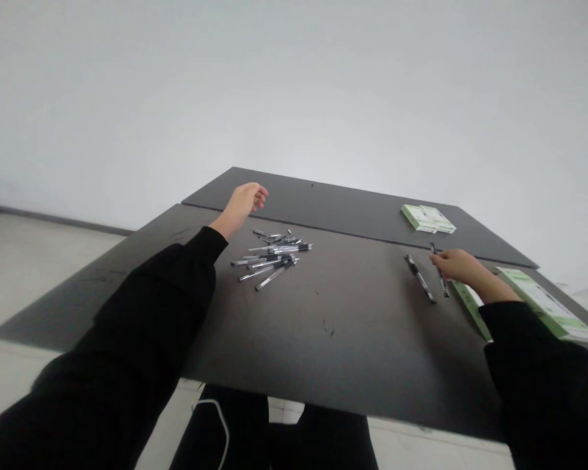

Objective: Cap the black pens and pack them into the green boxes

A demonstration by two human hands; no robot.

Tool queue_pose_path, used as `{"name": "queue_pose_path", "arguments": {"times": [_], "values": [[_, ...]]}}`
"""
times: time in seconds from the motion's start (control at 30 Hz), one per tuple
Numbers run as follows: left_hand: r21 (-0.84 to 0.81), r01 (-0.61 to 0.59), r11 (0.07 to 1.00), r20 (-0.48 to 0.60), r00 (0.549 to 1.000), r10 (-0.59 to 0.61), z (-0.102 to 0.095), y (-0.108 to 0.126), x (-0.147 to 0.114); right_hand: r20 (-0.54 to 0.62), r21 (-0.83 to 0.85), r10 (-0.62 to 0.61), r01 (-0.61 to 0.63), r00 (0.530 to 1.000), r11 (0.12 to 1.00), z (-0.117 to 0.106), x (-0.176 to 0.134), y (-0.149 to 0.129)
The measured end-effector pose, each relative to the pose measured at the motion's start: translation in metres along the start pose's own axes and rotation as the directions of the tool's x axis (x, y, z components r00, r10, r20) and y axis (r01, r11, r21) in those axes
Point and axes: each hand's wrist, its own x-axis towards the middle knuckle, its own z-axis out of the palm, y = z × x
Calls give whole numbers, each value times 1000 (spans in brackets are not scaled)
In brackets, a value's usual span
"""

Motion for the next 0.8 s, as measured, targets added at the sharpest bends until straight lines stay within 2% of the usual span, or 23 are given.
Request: {"name": "queue_pose_path", "arguments": {"times": [0.07,0.17,0.27,0.37,0.43,0.53,0.6,0.67,0.73,0.8], "values": [[-7,13,1000,-70,997,-14,-15,-18,12,13,-47,6,-6,1000,999,13,0,13],[4,52,999,-82,995,-51,-29,-43,10,11,-95,7,-6,1000,995,26,-1,17],[30,74,997,-54,996,-73,-35,-61,3,-46,-147,7,-14,999,989,24,1,7],[53,93,994,-23,995,-92,-36,-70,2,-136,-207,-29,0,990,978,19,4,-17],[70,102,992,-2,995,-103,-35,-74,3,-135,-226,-100,68,986,972,25,0,-47],[95,90,991,22,995,-93,-33,-76,1,-58,-212,-288,270,956,939,51,-22,-111],[118,70,991,34,997,-74,-32,-77,0,29,-179,-494,491,869,853,74,-46,-161],[145,48,988,38,998,-54,-31,-76,-2,115,-134,-606,617,787,775,97,-73,-207],[171,25,985,38,999,-32,-29,-75,-4,250,-112,-598,637,761,763,116,-94,-244],[191,4,982,48,999,-13,-27,-74,-5,395,-111,-523,605,755,789,130,-107,-268]]}}
